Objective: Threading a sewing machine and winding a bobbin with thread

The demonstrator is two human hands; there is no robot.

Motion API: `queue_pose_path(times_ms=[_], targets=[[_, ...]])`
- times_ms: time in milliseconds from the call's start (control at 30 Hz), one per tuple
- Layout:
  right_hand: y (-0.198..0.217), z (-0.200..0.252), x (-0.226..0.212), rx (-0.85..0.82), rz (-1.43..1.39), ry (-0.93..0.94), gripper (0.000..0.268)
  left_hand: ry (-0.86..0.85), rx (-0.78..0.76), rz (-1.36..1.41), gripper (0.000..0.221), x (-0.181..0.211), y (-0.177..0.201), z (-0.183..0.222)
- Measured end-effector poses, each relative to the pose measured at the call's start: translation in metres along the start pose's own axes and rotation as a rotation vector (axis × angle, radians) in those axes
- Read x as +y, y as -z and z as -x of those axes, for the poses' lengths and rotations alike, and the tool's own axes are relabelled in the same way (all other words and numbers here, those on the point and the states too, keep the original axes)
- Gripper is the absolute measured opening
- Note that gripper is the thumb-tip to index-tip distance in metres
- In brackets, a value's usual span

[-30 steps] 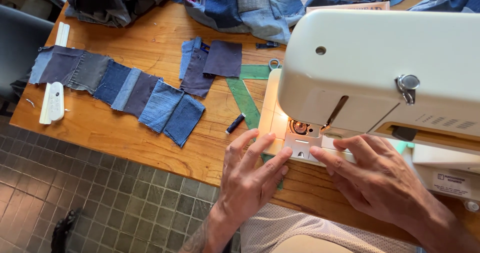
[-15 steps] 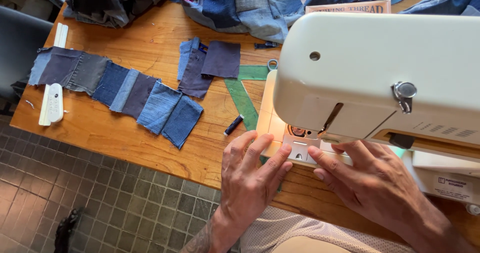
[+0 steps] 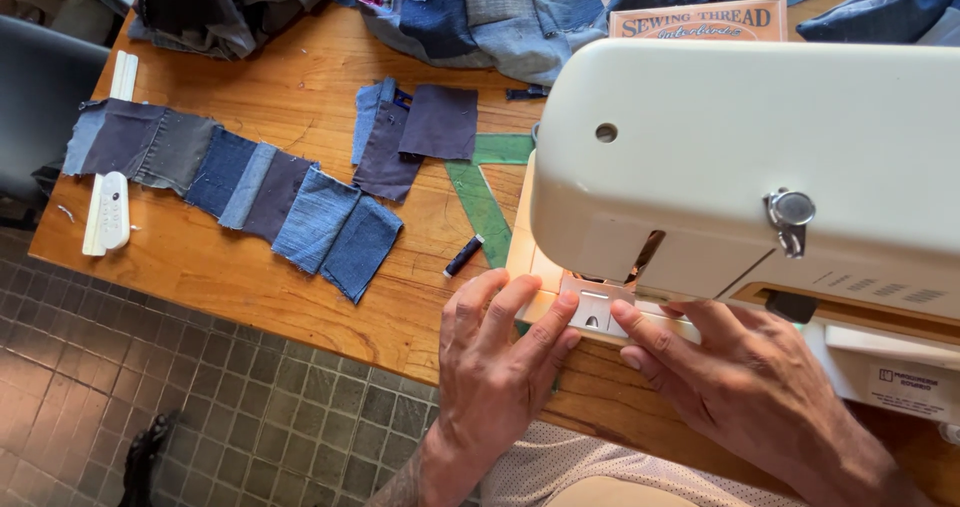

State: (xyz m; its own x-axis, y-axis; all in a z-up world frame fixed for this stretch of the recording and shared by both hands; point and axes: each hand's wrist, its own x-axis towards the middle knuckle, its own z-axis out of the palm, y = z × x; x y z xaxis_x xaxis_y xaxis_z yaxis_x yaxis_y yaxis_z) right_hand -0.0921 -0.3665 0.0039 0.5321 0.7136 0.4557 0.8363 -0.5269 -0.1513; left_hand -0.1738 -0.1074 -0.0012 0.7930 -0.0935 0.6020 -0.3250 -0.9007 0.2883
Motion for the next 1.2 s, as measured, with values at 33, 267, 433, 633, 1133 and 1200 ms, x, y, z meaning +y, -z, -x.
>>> queue_pose_path(times_ms=[33,267,433,633,1133,1200], targets=[[0.000,0.001,0.000,0.000,0.011,-0.007,0.038,-0.002,-0.005,-0.001,0.029,0.000,-0.001,0.000],[-0.008,0.010,0.004,-0.210,0.000,-0.221,0.063,0.043,-0.042,0.040,0.034,-0.001,-0.006,-0.005],[-0.007,-0.007,-0.001,-0.490,-0.011,-0.443,0.071,0.031,-0.066,0.003,0.045,0.001,-0.008,-0.016],[-0.009,-0.007,-0.001,-0.555,0.011,-0.484,0.076,0.046,-0.071,-0.004,0.047,-0.001,-0.009,-0.019],[0.004,-0.013,-0.006,0.028,-0.119,-0.085,0.023,-0.025,0.084,0.108,0.023,0.006,-0.006,0.000],[0.001,-0.017,-0.010,0.040,-0.130,-0.127,0.023,-0.023,0.070,0.099,0.026,0.003,-0.009,0.003]])
